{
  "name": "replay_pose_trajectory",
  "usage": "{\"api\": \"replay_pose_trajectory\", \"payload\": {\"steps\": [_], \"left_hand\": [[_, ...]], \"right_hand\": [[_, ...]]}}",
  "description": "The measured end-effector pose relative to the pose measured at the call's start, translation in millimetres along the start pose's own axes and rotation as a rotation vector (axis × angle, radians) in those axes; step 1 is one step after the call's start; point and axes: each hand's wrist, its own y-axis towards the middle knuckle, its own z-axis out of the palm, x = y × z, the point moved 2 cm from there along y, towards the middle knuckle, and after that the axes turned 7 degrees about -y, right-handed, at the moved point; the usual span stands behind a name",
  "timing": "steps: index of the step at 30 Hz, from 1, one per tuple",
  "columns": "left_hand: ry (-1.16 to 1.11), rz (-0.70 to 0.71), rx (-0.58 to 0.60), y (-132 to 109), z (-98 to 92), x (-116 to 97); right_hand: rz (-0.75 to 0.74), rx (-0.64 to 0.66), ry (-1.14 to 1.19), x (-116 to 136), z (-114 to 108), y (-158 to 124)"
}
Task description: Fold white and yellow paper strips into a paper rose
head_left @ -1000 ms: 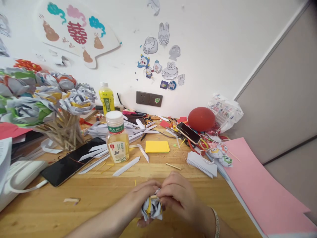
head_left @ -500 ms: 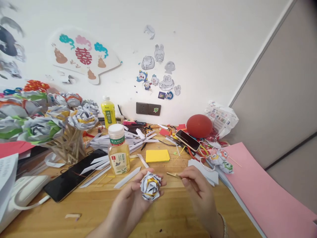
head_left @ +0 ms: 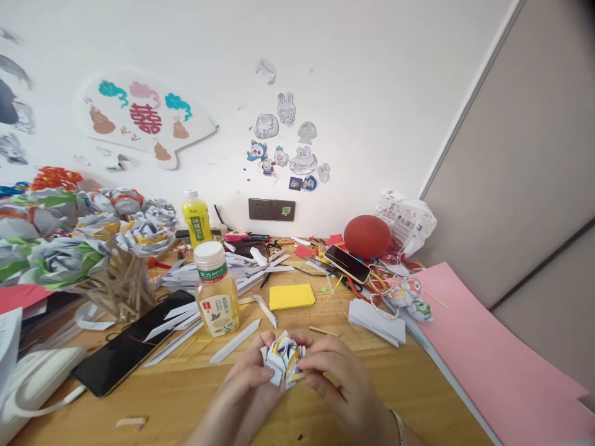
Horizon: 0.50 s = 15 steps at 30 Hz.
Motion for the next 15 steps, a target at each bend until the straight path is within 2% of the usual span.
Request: {"api": "replay_pose_trajectory", "payload": {"steps": [2, 7, 15], "left_hand": [[0.009, -0.008, -0.01, -0.5, -0.5, 1.5], [-0.007, -0.004, 0.048, 1.5, -4.2, 4.1], [-0.06, -0.056, -0.002, 3.1, -6.3, 5.8]], "right_hand": [[0.002, 0.022, -0.002, 0.9, -0.7, 0.4], [0.012, 0.051, -0.001, 4.0, -2.3, 4.0], [0.023, 0.063, -0.06, 5.1, 2.9, -1.8]]}}
